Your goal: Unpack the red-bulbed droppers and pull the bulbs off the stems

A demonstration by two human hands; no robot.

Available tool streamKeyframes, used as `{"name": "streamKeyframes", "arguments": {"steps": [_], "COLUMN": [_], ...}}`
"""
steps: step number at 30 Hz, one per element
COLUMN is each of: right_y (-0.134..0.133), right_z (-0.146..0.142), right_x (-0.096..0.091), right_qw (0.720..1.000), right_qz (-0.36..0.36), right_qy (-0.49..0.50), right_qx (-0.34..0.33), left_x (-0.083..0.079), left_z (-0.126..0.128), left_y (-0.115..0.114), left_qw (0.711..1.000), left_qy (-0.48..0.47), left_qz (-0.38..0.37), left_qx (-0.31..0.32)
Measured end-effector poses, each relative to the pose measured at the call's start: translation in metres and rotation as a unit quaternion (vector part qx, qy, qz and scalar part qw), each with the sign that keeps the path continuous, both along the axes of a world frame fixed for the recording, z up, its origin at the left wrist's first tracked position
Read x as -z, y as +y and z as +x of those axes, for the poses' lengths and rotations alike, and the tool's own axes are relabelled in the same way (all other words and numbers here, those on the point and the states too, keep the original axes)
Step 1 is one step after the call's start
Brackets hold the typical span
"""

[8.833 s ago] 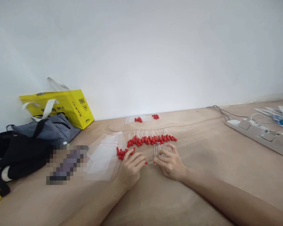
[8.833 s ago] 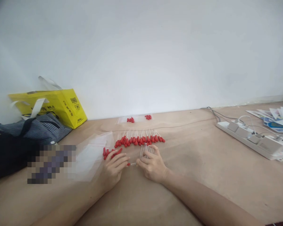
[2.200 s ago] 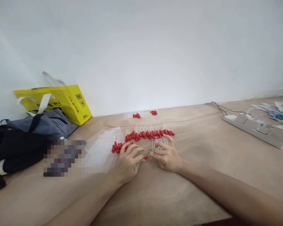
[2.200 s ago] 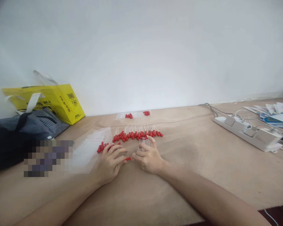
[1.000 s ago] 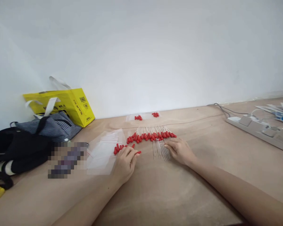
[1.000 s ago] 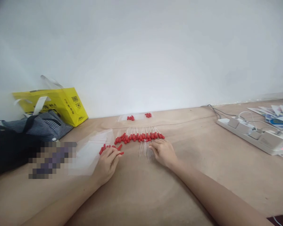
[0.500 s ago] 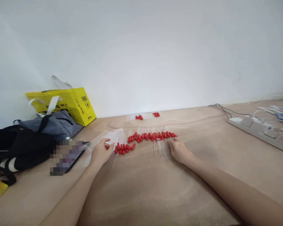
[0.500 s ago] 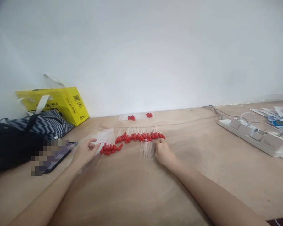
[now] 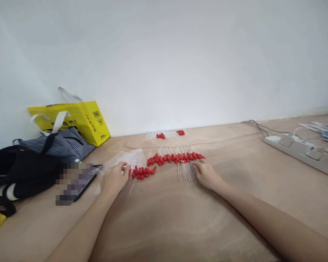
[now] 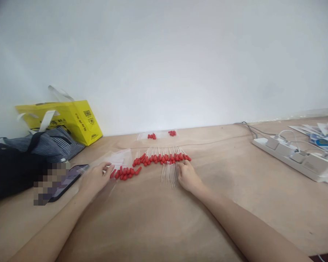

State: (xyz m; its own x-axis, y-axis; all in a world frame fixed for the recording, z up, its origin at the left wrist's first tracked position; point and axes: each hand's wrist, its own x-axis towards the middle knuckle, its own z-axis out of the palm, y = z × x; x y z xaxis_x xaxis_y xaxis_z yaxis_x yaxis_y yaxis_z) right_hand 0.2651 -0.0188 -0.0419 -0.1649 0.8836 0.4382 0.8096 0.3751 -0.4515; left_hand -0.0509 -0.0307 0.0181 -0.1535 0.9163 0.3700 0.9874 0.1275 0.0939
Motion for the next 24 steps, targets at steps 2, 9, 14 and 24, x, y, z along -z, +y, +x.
{"name": "streamKeyframes", "arguments": {"steps": [2,9,14,24], "right_y": [0.001,0.0,0.0,0.003], "right_z": [0.002,0.007,0.006,0.007], "right_x": [-0.002,-0.01,-0.011,-0.007], "right_qw": [1.0,0.998,0.996,0.994], "right_qz": [0.012,0.032,0.042,0.084], "right_qy": [0.01,0.031,0.037,0.058], "right_qx": [0.004,0.052,0.063,0.046], "left_x": [-0.001,-0.004,-0.008,-0.011], "left_z": [0.008,0.055,0.089,0.086], "left_y": [-0.002,0.025,0.05,0.033], "left_qw": [0.996,0.977,0.984,0.988], "left_qy": [0.027,0.045,0.062,0.069], "left_qz": [0.062,0.023,-0.014,0.05], "left_qx": [0.051,0.205,0.164,0.127]}}
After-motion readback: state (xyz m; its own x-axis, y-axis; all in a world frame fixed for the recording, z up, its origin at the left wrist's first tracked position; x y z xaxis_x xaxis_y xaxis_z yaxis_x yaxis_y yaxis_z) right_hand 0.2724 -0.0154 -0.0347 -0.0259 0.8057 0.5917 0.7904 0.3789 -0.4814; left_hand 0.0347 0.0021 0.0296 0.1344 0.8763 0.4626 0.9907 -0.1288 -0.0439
